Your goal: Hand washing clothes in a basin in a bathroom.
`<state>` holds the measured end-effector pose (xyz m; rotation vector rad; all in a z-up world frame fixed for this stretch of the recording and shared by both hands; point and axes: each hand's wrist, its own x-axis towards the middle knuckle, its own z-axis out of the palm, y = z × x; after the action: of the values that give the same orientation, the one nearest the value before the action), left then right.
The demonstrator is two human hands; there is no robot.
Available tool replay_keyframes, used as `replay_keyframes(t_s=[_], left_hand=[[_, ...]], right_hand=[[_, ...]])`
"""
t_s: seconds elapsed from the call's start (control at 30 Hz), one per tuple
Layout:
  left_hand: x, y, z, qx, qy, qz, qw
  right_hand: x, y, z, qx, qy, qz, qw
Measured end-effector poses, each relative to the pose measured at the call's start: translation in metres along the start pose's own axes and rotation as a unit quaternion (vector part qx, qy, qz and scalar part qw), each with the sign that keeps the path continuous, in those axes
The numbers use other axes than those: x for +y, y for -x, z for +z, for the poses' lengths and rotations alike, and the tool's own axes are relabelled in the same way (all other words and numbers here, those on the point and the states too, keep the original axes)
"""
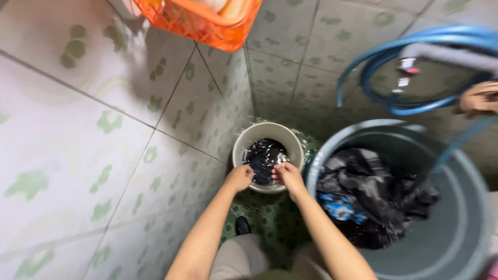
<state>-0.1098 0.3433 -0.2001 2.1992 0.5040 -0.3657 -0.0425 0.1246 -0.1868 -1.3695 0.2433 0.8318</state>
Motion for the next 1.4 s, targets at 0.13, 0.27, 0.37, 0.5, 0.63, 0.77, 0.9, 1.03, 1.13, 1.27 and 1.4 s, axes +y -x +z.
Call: replay_keyframes(t_s=[0.13, 0.27, 0.37, 0.5, 0.63, 0.77, 0.9, 1.03, 1.13, 1.27, 1.4], left_hand=[[-0.020, -0.034, 0.000, -0.032, -0.121, 0.022, 0.992], [-0.039, -0.079, 0.028, -0.058, -0.267, 0.102, 0.957], [-0.057, -0.110, 0.040, -0.025, -0.369, 0.151, 0.917], [-0.103, -0.143, 0.049, 0.114, -0.360, 0.197, 0.905], [-0.121, -0.139, 0.045, 0.119, -0.240, 0.218, 0.938], [-0.124, -0.138, 0.048, 0.138, -0.138, 0.239, 0.951], [-0.118, -0.136, 0.044, 0.173, -0.133, 0.250, 0.943], [-0.113, -0.133, 0.041, 0.149, -0.133, 0.250, 0.947], [-0.113, -0.135, 0.041, 0.150, -0.145, 0.247, 0.946], [-0.118, -0.136, 0.046, 0.163, -0.162, 0.235, 0.944], [-0.118, -0.136, 0.046, 0.128, -0.192, 0.217, 0.949]], right_hand=[[0.094, -0.100, 0.012, 0.074, -0.045, 0.026, 0.996], [0.230, -0.224, -0.022, 0.121, -0.057, 0.060, 0.989], [0.259, -0.278, -0.029, 0.168, 0.111, 0.046, 0.978], [0.262, -0.328, -0.034, 0.151, 0.427, 0.010, 0.892], [0.216, -0.329, 0.001, 0.090, 0.562, 0.041, 0.821], [0.185, -0.325, 0.039, -0.039, 0.738, 0.072, 0.670], [0.189, -0.330, 0.058, -0.145, 0.827, 0.026, 0.542], [0.289, -0.387, 0.005, -0.115, 0.816, -0.025, 0.566], [0.307, -0.394, -0.017, -0.084, 0.818, -0.120, 0.556], [0.258, -0.339, -0.014, -0.053, 0.752, -0.024, 0.657], [0.223, -0.299, -0.017, 0.060, 0.635, 0.032, 0.770]])
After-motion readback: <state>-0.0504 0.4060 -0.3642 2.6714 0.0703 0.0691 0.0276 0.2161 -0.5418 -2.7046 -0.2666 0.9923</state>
